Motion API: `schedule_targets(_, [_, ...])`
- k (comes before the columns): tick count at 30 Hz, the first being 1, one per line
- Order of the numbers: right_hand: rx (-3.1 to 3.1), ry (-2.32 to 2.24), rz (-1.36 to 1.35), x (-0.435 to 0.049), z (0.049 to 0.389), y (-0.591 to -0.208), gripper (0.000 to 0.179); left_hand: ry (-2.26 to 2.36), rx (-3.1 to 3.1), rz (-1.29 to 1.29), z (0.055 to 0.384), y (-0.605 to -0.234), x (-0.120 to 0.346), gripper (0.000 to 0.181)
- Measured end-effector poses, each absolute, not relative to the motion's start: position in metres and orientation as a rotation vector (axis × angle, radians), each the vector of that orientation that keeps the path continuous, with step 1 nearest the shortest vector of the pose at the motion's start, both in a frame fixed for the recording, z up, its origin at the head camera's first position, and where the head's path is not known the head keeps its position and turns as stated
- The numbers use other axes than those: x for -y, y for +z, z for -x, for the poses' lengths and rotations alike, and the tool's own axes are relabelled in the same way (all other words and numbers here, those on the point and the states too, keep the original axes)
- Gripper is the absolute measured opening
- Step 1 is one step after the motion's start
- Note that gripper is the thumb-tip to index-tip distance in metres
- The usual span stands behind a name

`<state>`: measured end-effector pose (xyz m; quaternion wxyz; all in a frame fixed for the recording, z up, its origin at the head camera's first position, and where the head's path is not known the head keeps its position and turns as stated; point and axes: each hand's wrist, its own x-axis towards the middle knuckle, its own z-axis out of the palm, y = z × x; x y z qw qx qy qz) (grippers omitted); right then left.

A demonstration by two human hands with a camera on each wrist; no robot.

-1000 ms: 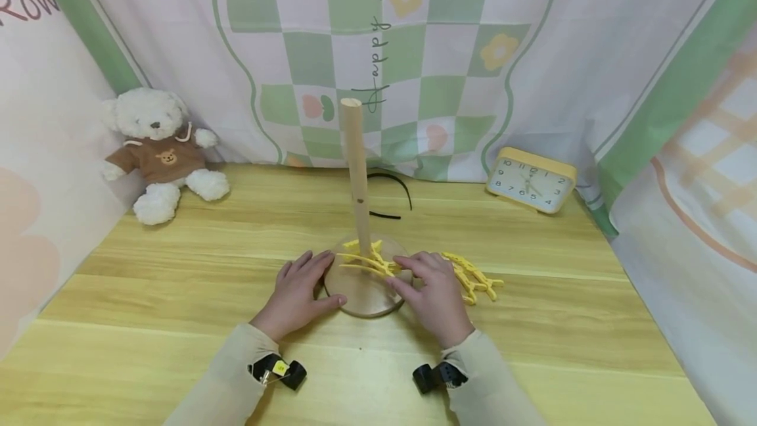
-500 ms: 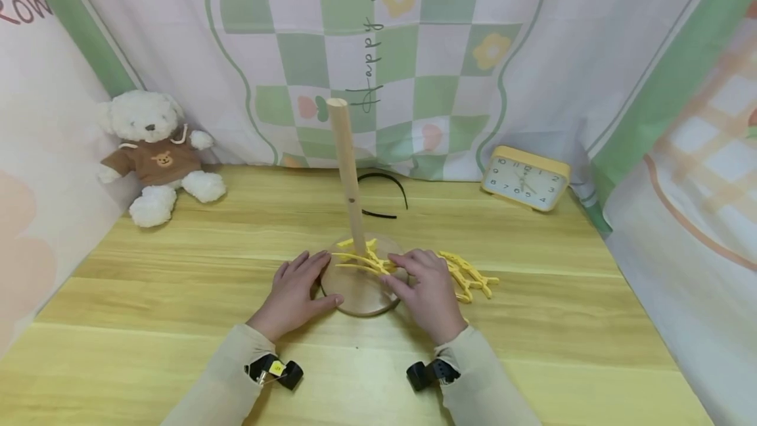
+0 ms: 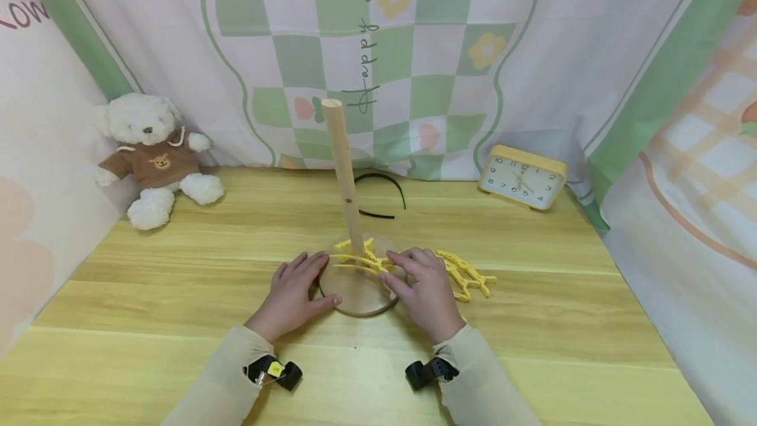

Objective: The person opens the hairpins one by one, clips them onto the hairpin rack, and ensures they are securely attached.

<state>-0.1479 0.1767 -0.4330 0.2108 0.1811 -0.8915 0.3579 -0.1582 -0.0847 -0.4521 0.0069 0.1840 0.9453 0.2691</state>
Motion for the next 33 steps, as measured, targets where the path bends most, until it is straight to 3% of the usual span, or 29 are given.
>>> schedule_targets(20, [2.432, 1.142, -0.459, -0.183, 0.148, -0.435, 0.038, 0.99, -2.932, -0.507, 0.158, -0.453, 0.083, 0.086])
schedule_targets(33, [2.423, 1.079, -0.299, -0.235, 0.142, -0.431, 0.023, 1.092, -2.911, -0.489, 0.173, -0.46, 0.075, 0.088])
